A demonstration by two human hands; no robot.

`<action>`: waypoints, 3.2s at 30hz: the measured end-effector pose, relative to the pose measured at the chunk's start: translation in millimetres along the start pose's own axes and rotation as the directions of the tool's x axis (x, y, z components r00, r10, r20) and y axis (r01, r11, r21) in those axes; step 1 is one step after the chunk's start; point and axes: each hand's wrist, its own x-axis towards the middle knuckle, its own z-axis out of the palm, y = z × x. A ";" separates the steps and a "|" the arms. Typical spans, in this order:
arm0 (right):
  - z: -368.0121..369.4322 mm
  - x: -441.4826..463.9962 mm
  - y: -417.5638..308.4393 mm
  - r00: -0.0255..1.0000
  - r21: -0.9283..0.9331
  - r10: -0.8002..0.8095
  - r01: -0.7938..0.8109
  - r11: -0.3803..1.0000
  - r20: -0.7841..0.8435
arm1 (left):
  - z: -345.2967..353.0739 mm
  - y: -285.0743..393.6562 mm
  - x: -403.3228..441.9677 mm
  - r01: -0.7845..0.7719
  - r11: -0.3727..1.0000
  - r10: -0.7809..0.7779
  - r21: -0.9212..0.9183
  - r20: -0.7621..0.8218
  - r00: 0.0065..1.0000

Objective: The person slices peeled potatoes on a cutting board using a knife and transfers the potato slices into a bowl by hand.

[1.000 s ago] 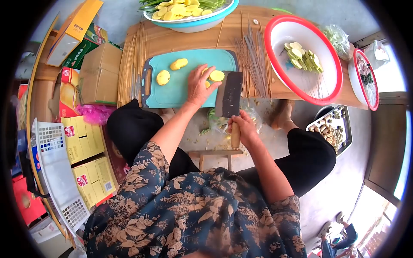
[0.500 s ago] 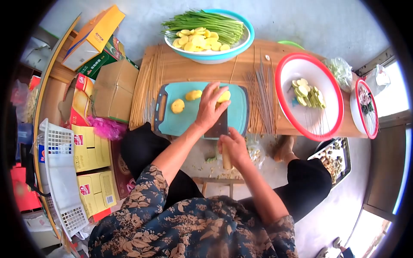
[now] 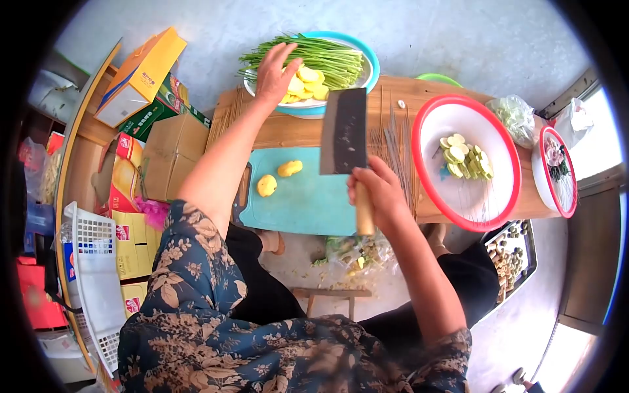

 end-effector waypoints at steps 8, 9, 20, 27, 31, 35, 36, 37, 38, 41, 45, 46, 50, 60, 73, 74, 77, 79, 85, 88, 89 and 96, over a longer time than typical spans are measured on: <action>-54.3 -95.7 0.6 0.983 0.189 0.101 -0.071 0.979 -0.154 | -70.3 66.1 -128.0 0.228 0.966 -0.219 -0.124 0.083 0.972; -59.0 -100.9 5.6 0.985 0.198 0.110 -0.082 0.977 -0.134 | -73.4 69.1 -148.1 0.314 0.945 -0.287 -0.092 0.228 0.930; -62.8 -104.2 50.3 0.989 0.235 0.148 -0.145 0.961 0.005 | -49.0 61.7 -232.7 0.172 0.915 -0.347 0.366 0.491 0.799; -55.8 -97.6 55.9 0.984 -0.273 0.165 -0.175 0.946 -0.062 | -63.3 153.5 -265.2 0.298 0.954 -0.261 0.008 0.507 0.821; -54.8 -97.6 84.3 0.977 -0.944 -0.202 0.125 0.307 0.063 | -66.3 174.7 -278.3 0.285 0.958 -0.258 -0.013 0.389 0.884; -44.8 -97.8 85.6 0.969 -0.985 -0.192 0.165 0.049 0.153 | -64.2 176.5 -284.8 0.266 0.962 -0.270 0.059 0.353 0.896; -43.2 -97.7 84.5 0.971 -0.986 -0.190 0.160 0.051 0.148 | -64.3 177.9 -284.0 0.265 0.962 -0.271 0.067 0.356 0.894; -42.0 -95.8 84.1 0.969 -0.986 -0.187 0.167 0.029 0.159 | -63.9 178.1 -283.1 0.265 0.962 -0.270 0.065 0.361 0.893; -41.4 -94.2 84.8 0.968 -0.985 -0.184 0.173 0.008 0.169 | -63.5 177.7 -281.9 0.252 0.965 -0.259 0.067 0.355 0.898; -42.8 -92.4 89.6 0.958 -0.978 -0.201 0.207 -0.003 0.204 | -61.8 175.1 -281.4 0.248 0.966 -0.258 0.076 0.360 0.897; -40.4 -94.0 89.2 0.959 -0.977 -0.190 0.209 -0.035 0.212 | -58.5 171.8 -284.3 0.244 0.966 -0.257 0.082 0.354 0.899; -39.8 -94.0 88.5 0.957 -0.975 -0.188 0.217 -0.046 0.222 | -57.4 171.4 -285.6 0.245 0.966 -0.257 0.079 0.357 0.898; -39.3 -94.4 88.8 0.948 -0.970 -0.203 0.237 -0.059 0.244 | -50.4 166.0 -294.4 0.270 0.962 -0.266 0.035 0.322 0.909; -43.3 -86.1 82.0 0.950 -0.965 -0.181 0.240 -0.105 0.256 | -48.1 159.6 -296.4 0.255 0.966 -0.231 -0.037 0.318 0.920; -35.8 -81.9 71.5 0.972 -0.976 -0.105 0.202 -0.076 0.209 | -48.9 159.7 -295.7 0.264 0.963 -0.234 -0.052 0.317 0.919; -34.9 -81.5 71.3 0.974 -0.978 -0.106 0.196 -0.069 0.202 | -49.4 160.4 -295.1 0.263 0.964 -0.234 -0.051 0.316 0.919; -33.6 -72.9 76.2 0.978 -0.981 -0.085 0.185 -0.065 0.190 | -49.2 160.4 -295.4 0.267 0.962 -0.239 -0.045 0.322 0.916; -33.9 -64.7 83.6 0.978 -0.980 -0.084 0.185 -0.071 0.190 | -49.1 160.2 -295.7 0.273 0.961 -0.246 -0.040 0.329 0.912; -36.6 -60.7 89.1 0.979 -0.984 -0.102 0.173 -0.045 0.177 | -48.1 160.0 -295.5 0.268 0.962 -0.241 -0.043 0.318 0.917; -37.6 -65.8 83.6 0.975 -0.983 -0.122 0.183 -0.023 0.184 | -47.9 158.2 -298.3 0.268 0.963 -0.244 -0.038 0.307 0.920; -36.2 -69.3 80.6 0.973 -0.982 -0.132 0.191 -0.011 0.191 | -47.7 157.4 -299.4 0.265 0.964 -0.241 -0.038 0.307 0.921; -32.1 -88.6 77.8 0.975 -0.981 -0.115 0.180 -0.072 0.188 | -45.4 157.1 -301.1 0.270 0.962 -0.246 -0.041 0.304 0.920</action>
